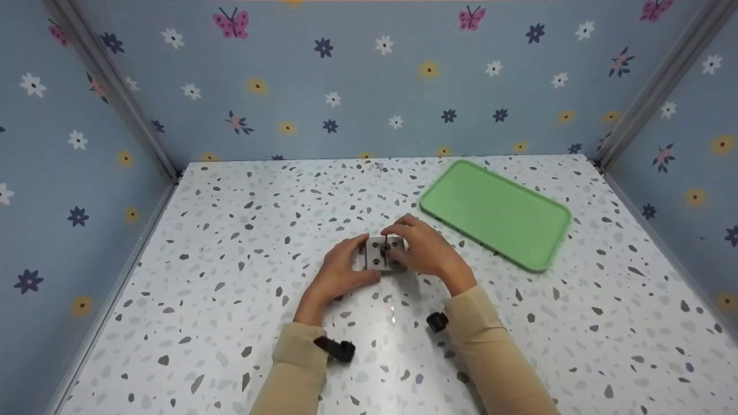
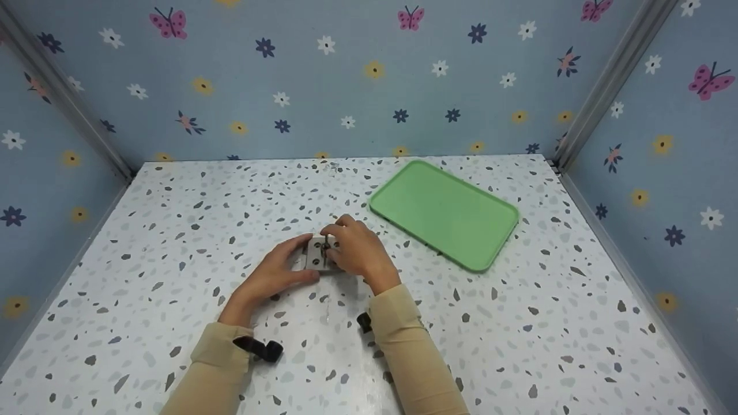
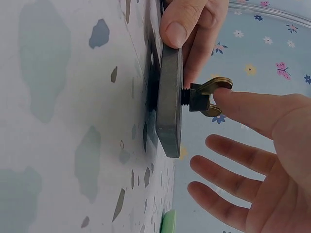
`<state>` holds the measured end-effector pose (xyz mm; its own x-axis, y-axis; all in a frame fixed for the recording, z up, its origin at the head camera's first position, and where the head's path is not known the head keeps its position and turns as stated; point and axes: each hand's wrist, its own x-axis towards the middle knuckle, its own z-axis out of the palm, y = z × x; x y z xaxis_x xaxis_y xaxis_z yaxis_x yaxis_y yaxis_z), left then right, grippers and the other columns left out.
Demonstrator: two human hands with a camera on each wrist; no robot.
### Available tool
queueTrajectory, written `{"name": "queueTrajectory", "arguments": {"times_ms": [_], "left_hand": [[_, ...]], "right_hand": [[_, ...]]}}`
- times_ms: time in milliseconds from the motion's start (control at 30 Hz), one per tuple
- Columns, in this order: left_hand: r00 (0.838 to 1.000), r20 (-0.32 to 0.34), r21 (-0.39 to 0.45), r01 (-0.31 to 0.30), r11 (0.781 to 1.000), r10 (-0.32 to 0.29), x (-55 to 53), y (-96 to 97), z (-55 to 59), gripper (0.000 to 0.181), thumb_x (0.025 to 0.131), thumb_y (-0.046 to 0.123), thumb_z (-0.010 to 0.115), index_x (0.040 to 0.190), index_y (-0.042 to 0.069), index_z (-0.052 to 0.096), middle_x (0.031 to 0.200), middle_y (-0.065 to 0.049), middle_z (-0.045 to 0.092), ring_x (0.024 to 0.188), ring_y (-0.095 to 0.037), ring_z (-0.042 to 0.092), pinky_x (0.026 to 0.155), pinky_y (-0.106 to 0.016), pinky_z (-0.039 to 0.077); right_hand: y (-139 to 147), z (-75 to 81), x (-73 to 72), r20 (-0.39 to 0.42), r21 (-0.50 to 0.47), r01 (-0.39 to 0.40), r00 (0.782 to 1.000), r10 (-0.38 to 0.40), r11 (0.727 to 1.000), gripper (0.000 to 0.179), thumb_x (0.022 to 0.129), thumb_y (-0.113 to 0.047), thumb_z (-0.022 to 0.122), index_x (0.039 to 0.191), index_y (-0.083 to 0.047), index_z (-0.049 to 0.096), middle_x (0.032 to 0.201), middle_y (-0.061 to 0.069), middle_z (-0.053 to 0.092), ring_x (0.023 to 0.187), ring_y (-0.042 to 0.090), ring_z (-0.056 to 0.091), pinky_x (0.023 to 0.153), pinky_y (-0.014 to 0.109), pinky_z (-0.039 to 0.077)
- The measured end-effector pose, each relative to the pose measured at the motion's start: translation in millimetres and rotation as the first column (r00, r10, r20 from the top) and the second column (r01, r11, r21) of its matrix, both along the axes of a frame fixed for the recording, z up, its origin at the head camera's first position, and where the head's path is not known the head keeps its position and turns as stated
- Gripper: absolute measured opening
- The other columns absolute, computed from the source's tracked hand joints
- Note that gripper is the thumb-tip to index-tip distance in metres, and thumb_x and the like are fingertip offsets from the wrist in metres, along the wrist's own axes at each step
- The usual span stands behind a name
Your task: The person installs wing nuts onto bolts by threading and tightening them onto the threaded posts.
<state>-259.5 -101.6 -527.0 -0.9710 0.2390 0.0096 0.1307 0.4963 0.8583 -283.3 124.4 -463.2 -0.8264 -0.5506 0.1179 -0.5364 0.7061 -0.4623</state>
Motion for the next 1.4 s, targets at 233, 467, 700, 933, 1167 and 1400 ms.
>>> {"name": "queueTrajectory", "arguments": {"times_ms": [233, 467, 700, 933, 1167, 1400], "left_hand": [[1.0, -0.012, -0.004, -0.002, 1.0, 0.002, -0.1, -0.1, 0.5, 0.093, 0.083, 0.029, 0.089, 0.162, 0.014, 0.044, 0.158, -0.009, 0.052, 0.132, -0.031, 0.052, 0.12, -0.05, 0.038], [1.0, -0.013, -0.014, 0.0, 1.0, 0.0, 0.4, -0.1, 0.5, 0.092, 0.083, 0.03, 0.089, 0.162, 0.014, 0.044, 0.158, -0.009, 0.052, 0.13, -0.031, 0.053, 0.12, -0.05, 0.038], [1.0, -0.013, -0.021, 0.008, 1.0, -0.008, 0.3, -1.3, -0.2, 0.092, 0.083, 0.032, 0.088, 0.162, 0.015, 0.044, 0.161, -0.009, 0.05, 0.141, -0.032, 0.047, 0.123, -0.051, 0.034], [1.0, 0.002, -0.016, 0.004, 1.0, -0.004, 0.3, -1.0, 0.3, 0.092, 0.083, 0.033, 0.088, 0.163, 0.016, 0.044, 0.163, -0.01, 0.047, 0.144, -0.033, 0.044, 0.125, -0.052, 0.032], [1.0, 0.011, -0.015, -0.002, 1.0, 0.002, -0.3, -0.5, 0.3, 0.094, 0.082, 0.032, 0.089, 0.163, 0.017, 0.044, 0.162, -0.01, 0.048, 0.139, -0.034, 0.048, 0.122, -0.053, 0.035], [1.0, 0.017, -0.021, -0.001, 1.0, 0.002, -0.8, -0.8, 0.0, 0.094, 0.082, 0.033, 0.088, 0.163, 0.017, 0.043, 0.162, -0.01, 0.048, 0.138, -0.034, 0.048, 0.121, -0.054, 0.036]], "right_hand": [[-1, -0.5, 0.3, -0.009, -0.021, 0.019, 1.0, -0.02, 1.0, 0.039, 0.099, -0.018, 0.077, 0.135, -0.009, 0.07, 0.134, 0.014, 0.063, 0.12, 0.033, 0.063, 0.104, 0.049, 0.054], [0, -1.7, -0.1, -0.018, -0.027, 0.035, 0.999, -0.036, 0.999, 0.037, 0.098, -0.02, 0.078, 0.132, -0.009, 0.071, 0.131, 0.013, 0.064, 0.117, 0.033, 0.064, 0.102, 0.05, 0.054], [-1, -3.4, 1.3, -0.029, -0.045, 0.048, 0.998, -0.049, 0.998, 0.035, 0.097, -0.023, 0.079, 0.128, -0.009, 0.071, 0.128, 0.017, 0.065, 0.109, 0.033, 0.064, 0.096, 0.052, 0.055], [-3, -3.9, 2.1, -0.025, -0.032, 0.081, 0.996, -0.082, 0.996, 0.034, 0.097, -0.026, 0.08, 0.125, -0.01, 0.071, 0.126, 0.018, 0.065, 0.108, 0.033, 0.064, 0.095, 0.052, 0.055], [-6, -4.0, 3.6, -0.03, -0.023, 0.121, 0.992, -0.121, 0.992, 0.037, 0.096, -0.03, 0.081, 0.124, -0.01, 0.071, 0.128, 0.017, 0.066, 0.11, 0.034, 0.066, 0.097, 0.053, 0.056], [-12, -5.1, 4.8, -0.045, 0.006, 0.182, 0.982, -0.182, 0.983, 0.037, 0.095, -0.035, 0.082, 0.12, -0.01, 0.072, 0.125, 0.014, 0.066, 0.109, 0.034, 0.066, 0.096, 0.051, 0.057]]}}
